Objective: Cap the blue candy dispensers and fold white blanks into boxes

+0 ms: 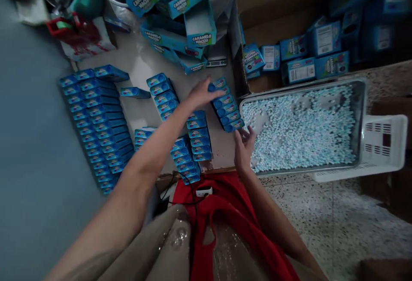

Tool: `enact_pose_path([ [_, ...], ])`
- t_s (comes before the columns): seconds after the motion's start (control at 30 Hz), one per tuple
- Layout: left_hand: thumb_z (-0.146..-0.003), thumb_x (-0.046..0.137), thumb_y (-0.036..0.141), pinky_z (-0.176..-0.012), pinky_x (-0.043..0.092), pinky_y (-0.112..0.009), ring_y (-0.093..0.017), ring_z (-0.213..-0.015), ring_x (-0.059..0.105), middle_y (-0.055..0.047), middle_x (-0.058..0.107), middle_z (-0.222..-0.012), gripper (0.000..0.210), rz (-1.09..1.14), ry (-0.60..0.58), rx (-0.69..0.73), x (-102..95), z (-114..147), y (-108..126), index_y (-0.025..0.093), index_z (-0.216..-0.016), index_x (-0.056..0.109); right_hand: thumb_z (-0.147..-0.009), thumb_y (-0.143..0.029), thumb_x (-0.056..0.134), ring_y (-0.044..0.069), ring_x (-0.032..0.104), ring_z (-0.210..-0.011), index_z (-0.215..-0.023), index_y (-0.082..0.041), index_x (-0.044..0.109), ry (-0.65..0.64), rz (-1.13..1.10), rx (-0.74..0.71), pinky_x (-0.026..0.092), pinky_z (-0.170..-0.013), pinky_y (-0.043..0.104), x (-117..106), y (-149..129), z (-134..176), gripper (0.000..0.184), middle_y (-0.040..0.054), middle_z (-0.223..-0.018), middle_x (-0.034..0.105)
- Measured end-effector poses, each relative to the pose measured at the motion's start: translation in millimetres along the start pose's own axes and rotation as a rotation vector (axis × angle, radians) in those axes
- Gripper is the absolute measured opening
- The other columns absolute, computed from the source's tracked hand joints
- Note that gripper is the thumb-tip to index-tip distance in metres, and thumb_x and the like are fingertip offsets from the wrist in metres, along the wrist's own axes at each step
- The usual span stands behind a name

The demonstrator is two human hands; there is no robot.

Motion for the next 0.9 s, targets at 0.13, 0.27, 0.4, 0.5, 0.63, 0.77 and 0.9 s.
enact_pose_path([
  [0.13, -0.084, 0.08, 0.042, -0.103, 0.051, -0.039, -0.027, -0.11, 0.067, -0.008, 0.073, -0.101, 0.024, 0.123, 0.119, -0.013, -10.3, 129.7, -56.0, 0.018, -0.088, 0.075, -0.096, -0.06, 0.057, 0.023, 0.07, -0.098, -0.113, -0.022, 0.067, -0.155, 0.216, -0.274, 0.056, -0.094, 0.041, 13.2, -70.4, 17.2, 0.042, 0.0087, -0.105, 0.072],
  [0.27, -0.077, 0.086, 0.038, -0.074, 0.058, -0.031, -0.018, -0.069, 0.067, -0.006, 0.071, -0.074, 0.025, 0.64, -0.247, -0.606, 72.8, 236.4, -170.3, 0.016, -0.079, 0.075, -0.105, -0.054, 0.049, 0.025, 0.066, -0.123, -0.125, -0.023, 0.071, -0.7, 0.576, -0.58, 0.05, -0.109, 0.038, 136.2, -126.7, 4.1, 0.044, 0.0113, -0.129, 0.073],
  [0.4, -0.082, 0.081, 0.017, -0.085, 0.064, -0.032, -0.018, -0.082, 0.075, -0.006, 0.076, -0.085, 0.012, 1.269, 0.132, -0.882, 102.4, 236.0, -226.6, 0.018, -0.089, 0.07, -0.105, -0.06, 0.048, 0.032, 0.062, -0.134, -0.135, -0.014, 0.069, -1.105, 1.14, -0.593, 0.045, -0.112, 0.042, 232.5, -97.4, -23.8, 0.058, 0.0189, -0.139, 0.069],
  [0.5, -0.094, 0.069, 0.019, -0.087, 0.065, -0.032, -0.015, -0.079, 0.074, -0.001, 0.075, -0.086, 0.008, 1.472, 0.351, -0.863, 107.7, 206.6, -236.9, 0.021, -0.101, 0.066, -0.103, -0.071, 0.043, 0.033, 0.068, -0.124, -0.127, -0.011, 0.072, -1.226, 1.325, -0.538, 0.049, -0.103, 0.039, 249.2, -69.7, -32.5, 0.07, 0.0206, -0.129, 0.074],
  [0.63, -0.099, 0.065, 0.025, -0.09, 0.064, -0.04, -0.016, -0.078, 0.074, -0.001, 0.073, -0.086, 0.008, 1.569, 0.389, -0.872, 116.0, 200.7, -234.6, 0.021, -0.106, 0.065, -0.104, -0.074, 0.037, 0.03, 0.07, -0.118, -0.119, -0.011, 0.075, -1.165, 1.408, -0.547, 0.049, -0.096, 0.034, 236.9, -65.2, -24.9, 0.075, 0.0211, -0.125, 0.075],
  [0.77, -0.094, 0.072, 0.028, -0.095, 0.063, -0.042, -0.02, -0.091, 0.076, -0.006, 0.075, -0.098, 0.017, 1.573, 0.154, -0.899, 118.0, 230.8, -211.8, 0.019, -0.108, 0.067, -0.101, -0.073, 0.046, 0.03, 0.071, -0.114, -0.123, -0.015, 0.075, -0.984, 1.417, -0.572, 0.049, -0.092, 0.034, 198.9, -101.8, -10.5, 0.068, 0.0181, -0.12, 0.077],
  [0.9, -0.086, 0.08, 0.033, -0.1, 0.06, -0.046, -0.026, -0.105, 0.074, -0.009, 0.076, -0.114, 0.03, 1.4, 0.065, -0.743, 75.8, 250.8, -172.4, 0.021, -0.111, 0.07, -0.101, -0.067, 0.051, 0.032, 0.072, -0.112, -0.135, -0.023, 0.07, -0.752, 1.117, -0.651, 0.05, -0.091, 0.037, 125.6, -164.5, 5.6, 0.058, 0.0131, -0.121, 0.078],
])
Point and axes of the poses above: each hand's wrist, its own z-axis away from the middle knuckle, its own x-axis out of the palm, y = z × x, the point moved 10 cm from there along -z, towards the middle knuckle
